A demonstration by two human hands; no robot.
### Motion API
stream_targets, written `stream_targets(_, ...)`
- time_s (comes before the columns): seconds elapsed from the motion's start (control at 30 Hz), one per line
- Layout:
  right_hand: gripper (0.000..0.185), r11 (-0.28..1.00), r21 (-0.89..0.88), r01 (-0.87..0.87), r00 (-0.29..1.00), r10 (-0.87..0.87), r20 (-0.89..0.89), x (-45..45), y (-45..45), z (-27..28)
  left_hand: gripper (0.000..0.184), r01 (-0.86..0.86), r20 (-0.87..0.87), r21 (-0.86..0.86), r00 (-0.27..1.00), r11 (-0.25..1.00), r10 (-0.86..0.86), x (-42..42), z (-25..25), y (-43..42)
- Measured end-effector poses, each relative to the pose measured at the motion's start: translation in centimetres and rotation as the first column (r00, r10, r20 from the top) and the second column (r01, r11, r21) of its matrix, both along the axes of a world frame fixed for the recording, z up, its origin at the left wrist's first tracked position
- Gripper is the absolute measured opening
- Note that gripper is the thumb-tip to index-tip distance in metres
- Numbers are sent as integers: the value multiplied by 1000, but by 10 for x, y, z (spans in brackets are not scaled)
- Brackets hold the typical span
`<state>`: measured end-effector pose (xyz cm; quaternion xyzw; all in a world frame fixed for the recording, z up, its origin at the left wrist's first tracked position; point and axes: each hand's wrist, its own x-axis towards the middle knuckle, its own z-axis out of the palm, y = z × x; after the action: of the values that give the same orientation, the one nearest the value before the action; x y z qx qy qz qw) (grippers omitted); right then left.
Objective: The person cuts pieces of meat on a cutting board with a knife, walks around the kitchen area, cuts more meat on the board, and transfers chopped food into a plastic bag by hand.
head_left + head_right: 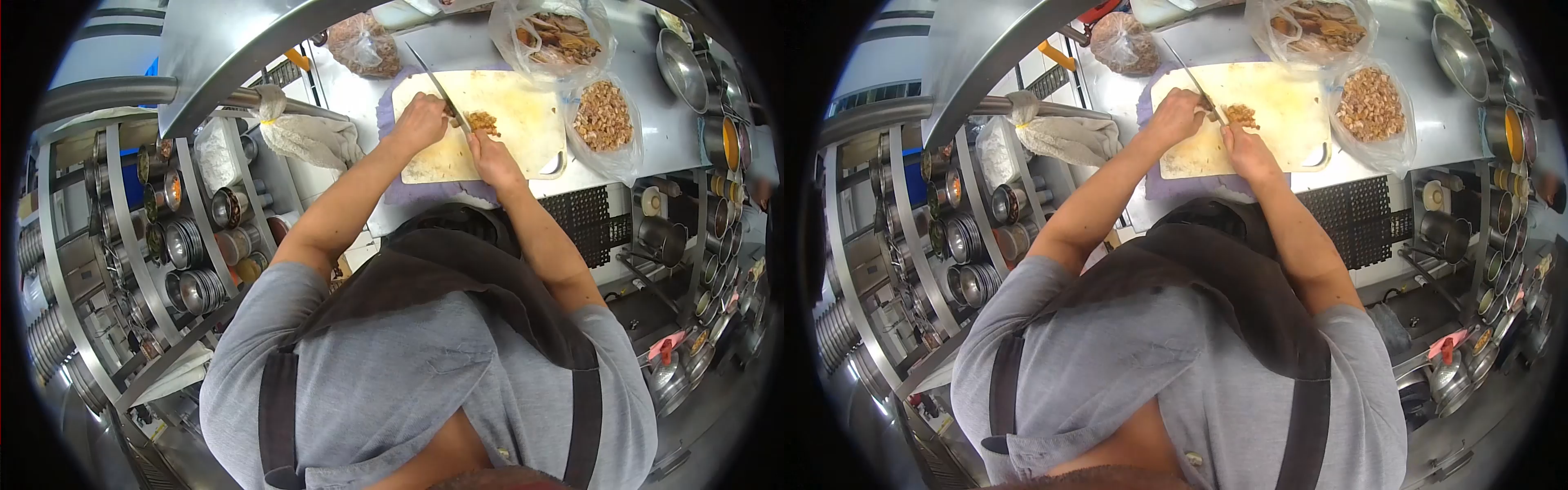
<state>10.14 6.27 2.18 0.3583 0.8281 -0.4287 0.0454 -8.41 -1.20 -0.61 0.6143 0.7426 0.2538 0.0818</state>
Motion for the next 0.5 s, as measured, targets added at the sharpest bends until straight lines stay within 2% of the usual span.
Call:
stream_targets(0.13, 40, 1000, -6, 8, 1000, -9, -21, 4, -4, 1, 8, -51, 66, 9, 997, 999, 50, 11, 3, -6)
stream_targets(0.23, 40, 1000, -16, -19, 1000, 19, 21, 12, -4, 6, 6, -99, 5, -23, 995, 995, 99, 18, -4, 0)
stream_targets(0.43, 38, 999, -22, -47, 999, 48, 25, 17, 0, 3, 4, -30, 2, 54, 1000, 998, 30, 20, -9, 0)
stream_targets(0.5, 38, 997, -67, 29, 998, -24, 63, 7, -1, 0, 4, -3, -38, 26, 999, 1000, 4, 16, -8, 2)
